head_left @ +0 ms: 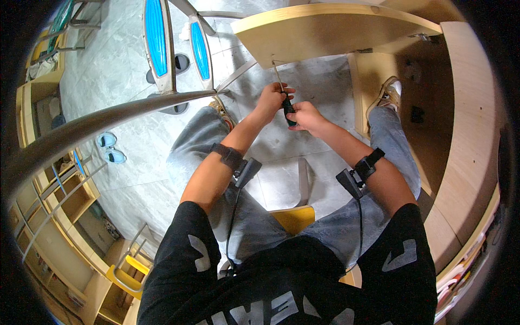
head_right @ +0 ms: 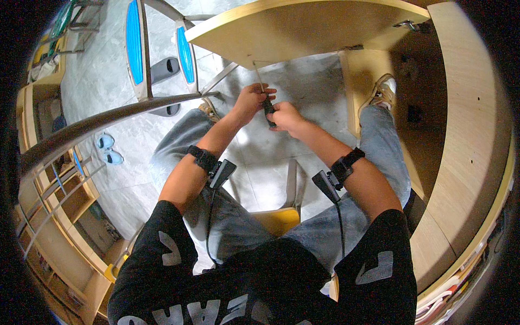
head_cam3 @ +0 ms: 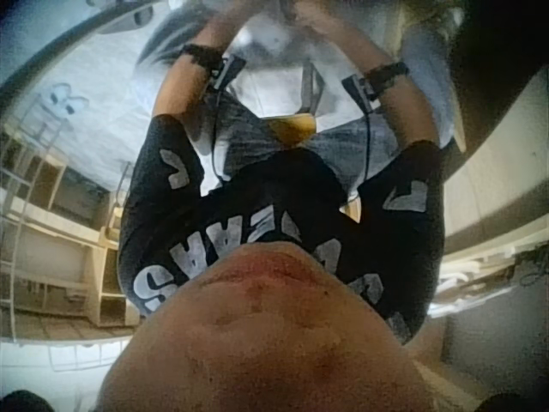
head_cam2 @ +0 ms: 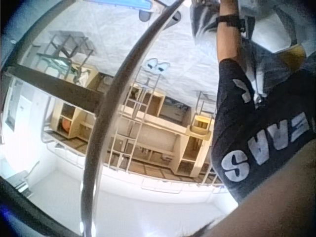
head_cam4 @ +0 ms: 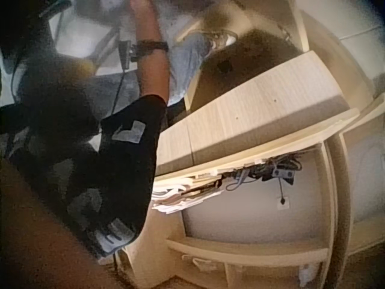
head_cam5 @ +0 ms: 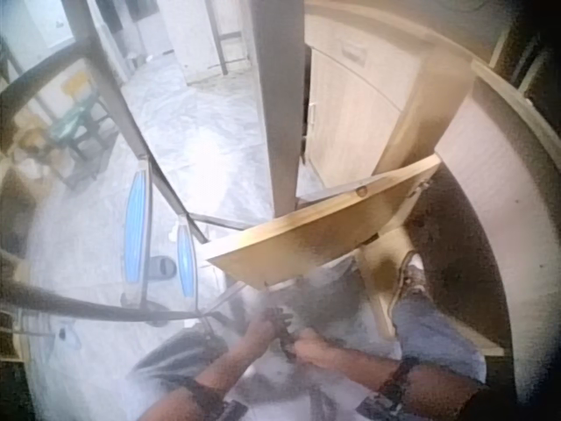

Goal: The person uses a screwdriver to tighten screws on a wooden cabinet door. They then attach a metal handle to the door using an Allen key and tighten it with the screwdriver.

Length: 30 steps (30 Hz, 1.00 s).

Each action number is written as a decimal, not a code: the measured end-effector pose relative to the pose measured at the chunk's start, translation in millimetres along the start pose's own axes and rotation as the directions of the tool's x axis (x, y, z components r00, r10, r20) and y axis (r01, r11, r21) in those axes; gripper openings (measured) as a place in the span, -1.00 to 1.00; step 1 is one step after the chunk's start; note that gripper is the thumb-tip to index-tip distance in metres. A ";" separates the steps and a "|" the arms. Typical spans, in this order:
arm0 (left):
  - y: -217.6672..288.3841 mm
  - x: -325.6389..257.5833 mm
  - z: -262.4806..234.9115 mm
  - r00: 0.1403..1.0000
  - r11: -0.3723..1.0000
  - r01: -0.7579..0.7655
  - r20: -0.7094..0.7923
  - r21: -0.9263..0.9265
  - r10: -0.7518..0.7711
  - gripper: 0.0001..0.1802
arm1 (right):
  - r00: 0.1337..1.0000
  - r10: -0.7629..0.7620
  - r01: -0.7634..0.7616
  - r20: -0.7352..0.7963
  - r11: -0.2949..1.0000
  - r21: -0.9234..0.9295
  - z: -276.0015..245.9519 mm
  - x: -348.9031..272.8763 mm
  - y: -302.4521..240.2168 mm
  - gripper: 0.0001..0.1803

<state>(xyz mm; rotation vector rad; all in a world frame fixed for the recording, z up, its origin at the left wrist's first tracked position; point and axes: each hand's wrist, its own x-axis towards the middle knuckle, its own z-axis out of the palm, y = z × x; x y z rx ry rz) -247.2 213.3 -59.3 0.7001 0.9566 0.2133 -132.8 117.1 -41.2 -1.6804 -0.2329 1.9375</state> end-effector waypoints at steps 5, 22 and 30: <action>3.3 -2.5 2.5 0.999 0.997 -0.006 -0.030 0.083 0.009 -0.53 | 0.998 -0.048 0.046 -0.046 0.998 -0.046 1.8 -1.6 -0.1 -0.81; -11.9 -0.5 -3.3 0.984 0.875 0.096 -0.178 0.475 -0.011 -0.66 | 0.983 -0.110 0.062 -0.147 0.953 -0.297 12.8 -1.7 -2.2 -0.81; -25.3 9.9 -3.1 0.924 0.901 0.101 -0.375 0.422 0.072 -0.75 | 0.955 -0.181 0.069 -0.236 0.907 -0.416 13.3 17.7 13.6 -0.72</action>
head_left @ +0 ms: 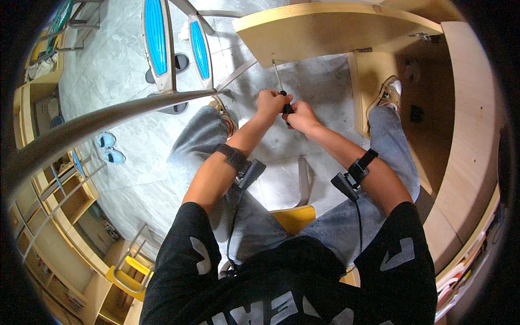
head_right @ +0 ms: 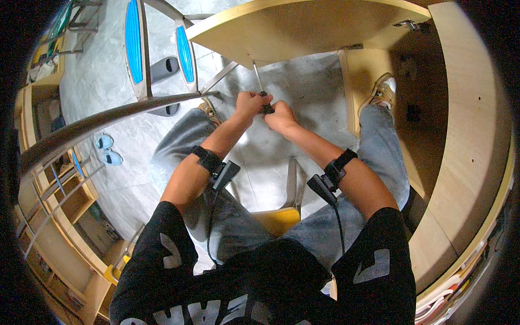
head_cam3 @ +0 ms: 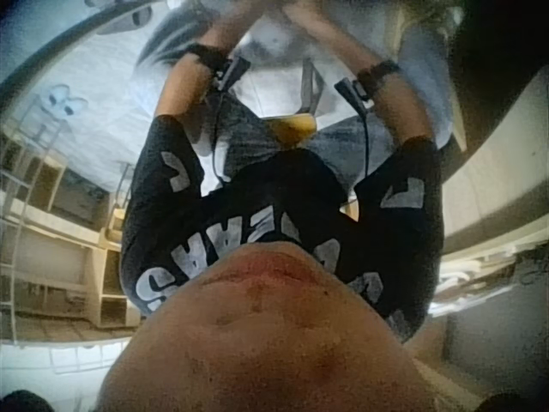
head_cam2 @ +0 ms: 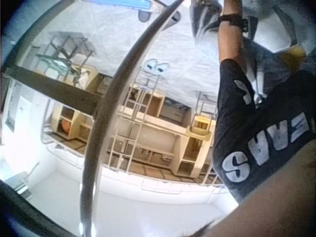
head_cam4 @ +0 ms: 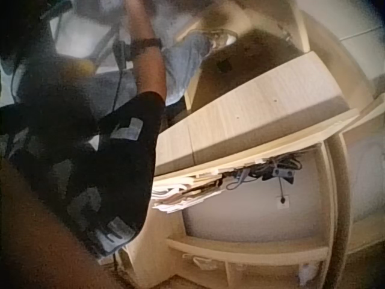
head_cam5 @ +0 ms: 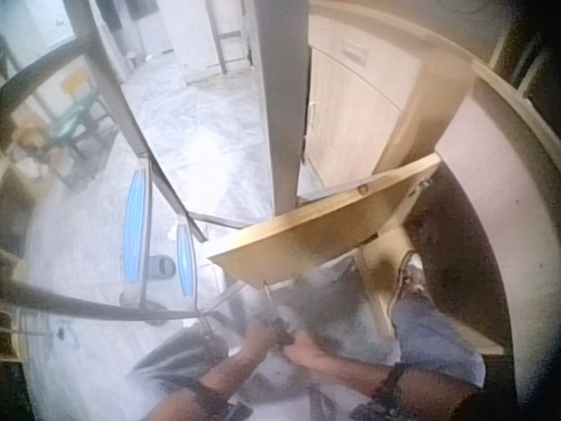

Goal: The person uses a screwdriver to tighten screws on a wooden cabinet door. They then attach a metal handle to the door using an Allen key and tighten it with the screwdriver.

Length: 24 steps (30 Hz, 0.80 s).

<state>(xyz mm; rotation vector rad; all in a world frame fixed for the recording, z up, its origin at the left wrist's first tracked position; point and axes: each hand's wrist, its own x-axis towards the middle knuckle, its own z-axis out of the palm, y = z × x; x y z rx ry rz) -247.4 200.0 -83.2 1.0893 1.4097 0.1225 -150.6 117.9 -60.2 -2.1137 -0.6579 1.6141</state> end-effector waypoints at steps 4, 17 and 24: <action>-6.9 6.7 -0.5 1.000 1.000 -0.015 -0.010 0.003 0.015 -0.77 | 0.993 -0.061 0.052 -0.104 0.995 -0.091 6.3 5.0 6.3 -0.62; 13.9 -14.1 -16.9 0.945 0.908 0.028 0.308 -0.418 0.112 -0.64 | 0.898 0.061 -0.284 0.436 0.836 0.469 -33.8 -14.7 -11.3 -0.74; 14.2 -13.0 -16.6 0.865 0.759 0.245 0.490 -0.604 0.111 -0.59 | 0.914 -0.063 -0.164 0.401 0.846 0.507 -28.5 -17.6 -12.1 -0.80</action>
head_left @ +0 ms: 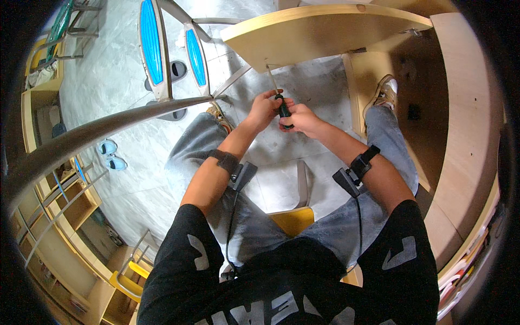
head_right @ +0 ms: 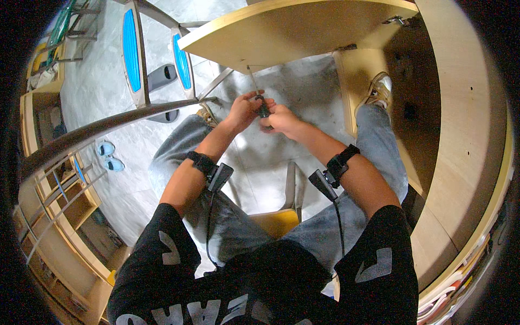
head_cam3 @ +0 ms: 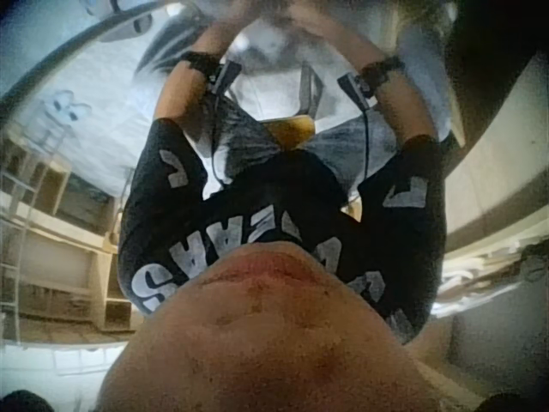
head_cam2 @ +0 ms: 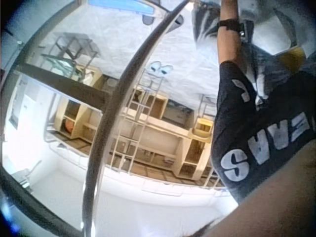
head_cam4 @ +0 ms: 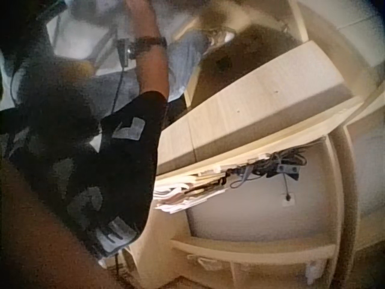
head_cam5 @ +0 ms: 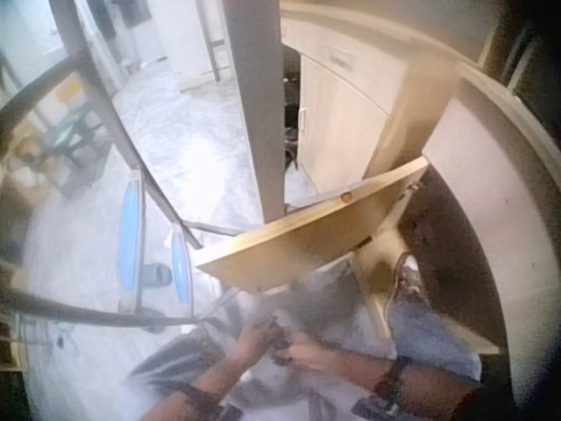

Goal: The person uses a screwdriver to tighten screws on a wooden cabinet door. They then attach a metal handle to the door using an Allen key and tighten it with the screwdriver.

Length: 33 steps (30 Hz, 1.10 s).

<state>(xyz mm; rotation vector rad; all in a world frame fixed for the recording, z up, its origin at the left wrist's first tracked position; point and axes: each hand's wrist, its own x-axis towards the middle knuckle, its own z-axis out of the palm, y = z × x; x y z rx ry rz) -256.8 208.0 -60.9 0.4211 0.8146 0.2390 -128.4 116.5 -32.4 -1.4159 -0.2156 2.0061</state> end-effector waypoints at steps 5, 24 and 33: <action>-1.1 2.0 2.4 0.999 0.998 0.028 -0.036 0.055 -0.026 -0.69 | 0.991 -0.016 -0.001 -0.133 0.992 -0.129 3.5 9.4 7.3 -0.78; -6.4 9.6 5.6 0.887 0.900 0.001 -0.416 0.436 0.201 -0.70 | 0.969 -0.031 -0.025 -0.247 0.975 -0.221 -3.2 13.5 15.0 -0.70; -8.7 11.1 3.6 0.839 0.815 0.011 -0.449 0.579 0.307 -0.71 | 0.996 0.019 -0.023 -0.090 0.999 -0.035 -5.7 14.5 18.6 -0.77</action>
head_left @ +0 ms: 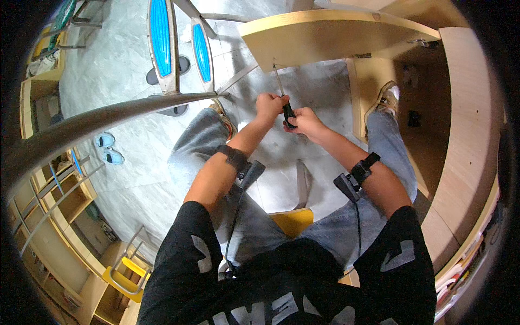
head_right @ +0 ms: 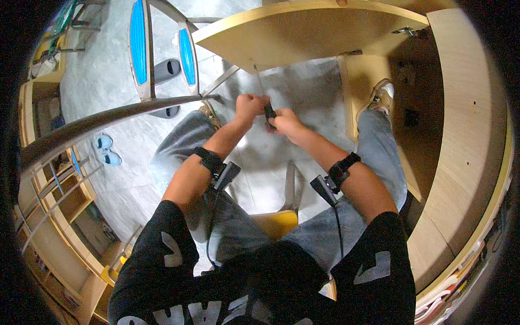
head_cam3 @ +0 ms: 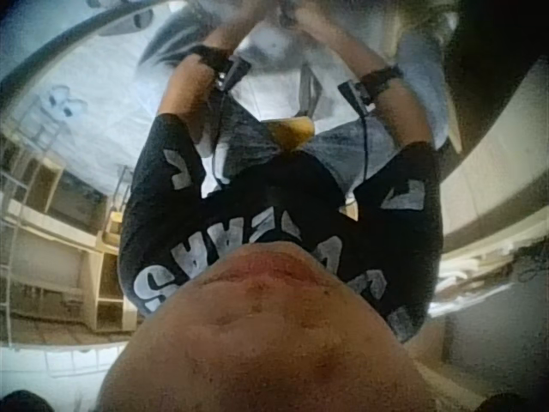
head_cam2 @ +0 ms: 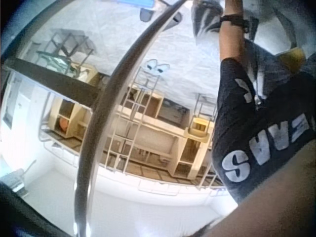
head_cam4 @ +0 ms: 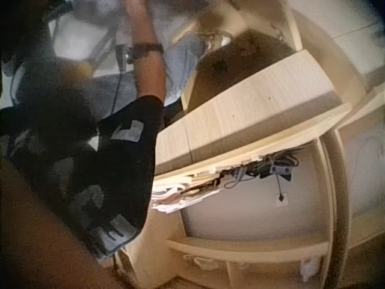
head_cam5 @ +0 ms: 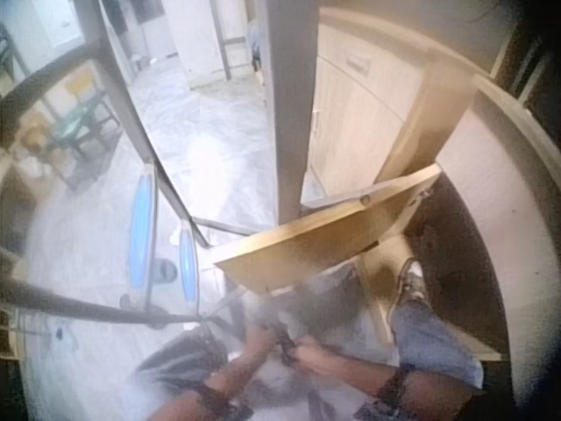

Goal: The person uses a screwdriver to tighten screws on a wooden cabinet door. They then attach a metal handle to the door using an Allen key and tighten it with the screwdriver.

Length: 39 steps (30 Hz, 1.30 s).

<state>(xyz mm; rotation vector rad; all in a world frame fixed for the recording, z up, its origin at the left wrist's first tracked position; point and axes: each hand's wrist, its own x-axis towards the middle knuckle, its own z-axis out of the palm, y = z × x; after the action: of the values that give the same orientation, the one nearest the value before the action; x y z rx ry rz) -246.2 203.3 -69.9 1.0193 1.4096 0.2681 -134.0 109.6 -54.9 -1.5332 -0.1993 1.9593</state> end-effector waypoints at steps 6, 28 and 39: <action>-1.6 -5.0 0.8 0.976 0.923 0.121 0.212 -0.366 -0.044 -0.77 | 0.968 -0.087 0.003 -0.236 0.943 -0.334 5.4 9.3 7.1 -0.72; 9.5 -6.8 0.1 0.990 0.986 0.124 0.077 -0.114 -0.115 -0.78 | 0.947 -0.184 0.048 -0.265 0.893 -0.447 2.6 -3.3 -5.5 -0.53; 5.5 -3.3 -4.0 0.914 0.893 0.188 0.406 -0.410 -0.006 -0.66 | 0.977 0.201 -0.208 -0.075 0.971 -0.119 -4.0 -17.6 -28.8 -0.73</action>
<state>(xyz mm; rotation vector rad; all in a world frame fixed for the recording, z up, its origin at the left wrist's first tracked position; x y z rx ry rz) -248.2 205.9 -63.1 0.5774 0.9636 0.2728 -117.2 121.4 -27.8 -1.7554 -0.1457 2.0877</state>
